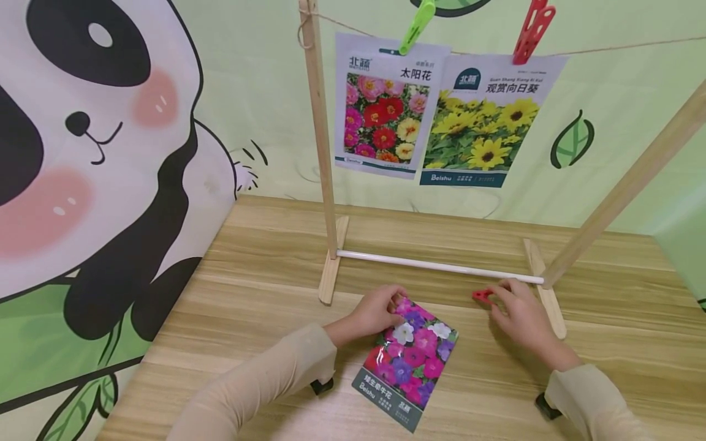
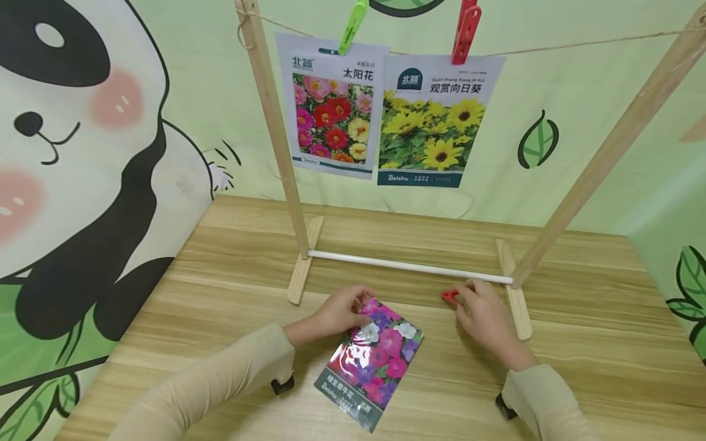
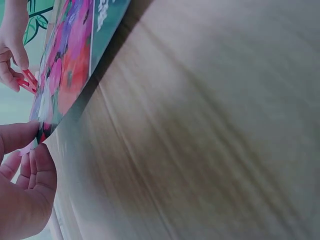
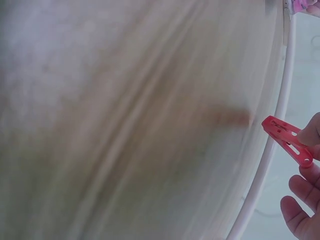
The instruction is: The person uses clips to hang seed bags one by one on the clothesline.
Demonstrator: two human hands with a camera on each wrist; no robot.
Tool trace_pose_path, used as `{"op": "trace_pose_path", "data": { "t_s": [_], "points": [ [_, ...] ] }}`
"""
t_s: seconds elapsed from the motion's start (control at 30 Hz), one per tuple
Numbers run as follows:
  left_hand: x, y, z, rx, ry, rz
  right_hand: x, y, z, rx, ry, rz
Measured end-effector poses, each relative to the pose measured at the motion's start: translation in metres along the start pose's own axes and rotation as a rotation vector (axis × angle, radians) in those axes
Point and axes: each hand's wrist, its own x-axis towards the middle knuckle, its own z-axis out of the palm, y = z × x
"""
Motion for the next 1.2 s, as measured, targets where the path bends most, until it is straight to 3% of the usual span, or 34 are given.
{"op": "trace_pose_path", "data": {
  "t_s": [0.5,1.2],
  "points": [
    [0.0,0.003,-0.001,-0.068,0.019,0.022,0.006,-0.001,-0.011,-0.008,0.0,0.014],
    [-0.001,0.01,-0.003,-0.115,0.038,0.02,0.019,-0.003,-0.024,-0.029,0.07,-0.069]
  ]
}}
